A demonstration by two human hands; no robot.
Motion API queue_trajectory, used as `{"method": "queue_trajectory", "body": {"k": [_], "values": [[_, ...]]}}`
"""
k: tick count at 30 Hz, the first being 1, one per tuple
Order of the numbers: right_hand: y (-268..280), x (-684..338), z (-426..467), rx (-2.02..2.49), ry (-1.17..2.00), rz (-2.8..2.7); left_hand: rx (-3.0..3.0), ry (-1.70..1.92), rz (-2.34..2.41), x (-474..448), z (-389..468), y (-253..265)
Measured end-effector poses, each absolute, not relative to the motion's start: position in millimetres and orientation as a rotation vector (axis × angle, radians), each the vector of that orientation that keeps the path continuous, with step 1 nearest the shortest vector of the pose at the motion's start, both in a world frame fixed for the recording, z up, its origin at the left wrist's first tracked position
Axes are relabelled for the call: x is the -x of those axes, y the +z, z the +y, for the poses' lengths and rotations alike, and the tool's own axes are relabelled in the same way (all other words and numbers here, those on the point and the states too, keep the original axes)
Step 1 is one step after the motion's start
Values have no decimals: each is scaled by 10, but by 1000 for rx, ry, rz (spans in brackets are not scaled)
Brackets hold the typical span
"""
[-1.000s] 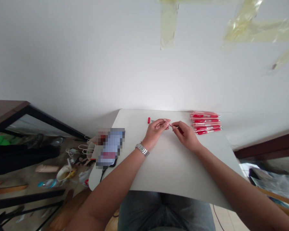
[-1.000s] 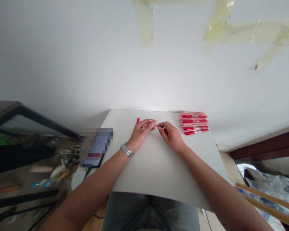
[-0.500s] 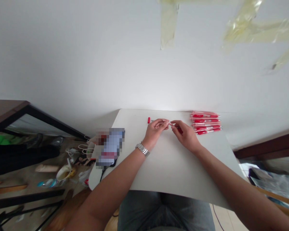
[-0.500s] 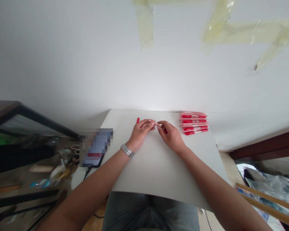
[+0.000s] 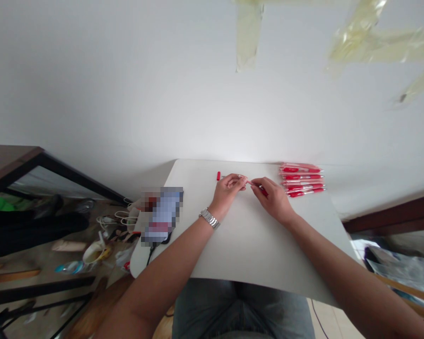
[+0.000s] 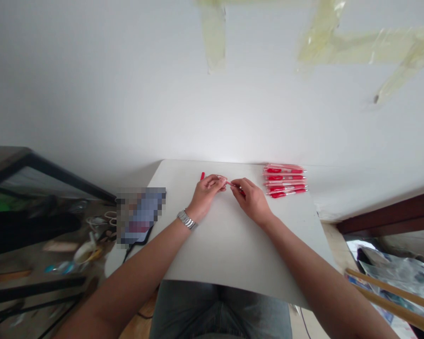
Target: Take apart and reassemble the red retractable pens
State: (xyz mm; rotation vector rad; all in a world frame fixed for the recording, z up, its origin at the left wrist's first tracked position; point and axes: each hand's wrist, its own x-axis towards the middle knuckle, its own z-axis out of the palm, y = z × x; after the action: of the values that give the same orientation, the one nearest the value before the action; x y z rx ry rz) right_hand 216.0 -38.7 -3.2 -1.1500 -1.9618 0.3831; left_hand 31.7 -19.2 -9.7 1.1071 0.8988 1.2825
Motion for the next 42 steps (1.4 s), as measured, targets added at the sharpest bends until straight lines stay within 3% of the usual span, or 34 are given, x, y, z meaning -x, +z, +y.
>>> {"method": "queue_trajectory", "body": {"k": [26,42], "values": [[-56,-2180,-385,1138,580,-1910,-1199,1256,769,-293,-235,-84],[-29,-2177,-365,1078,463,-1985,-1123,1262,777,-302,-213,-94]]}}
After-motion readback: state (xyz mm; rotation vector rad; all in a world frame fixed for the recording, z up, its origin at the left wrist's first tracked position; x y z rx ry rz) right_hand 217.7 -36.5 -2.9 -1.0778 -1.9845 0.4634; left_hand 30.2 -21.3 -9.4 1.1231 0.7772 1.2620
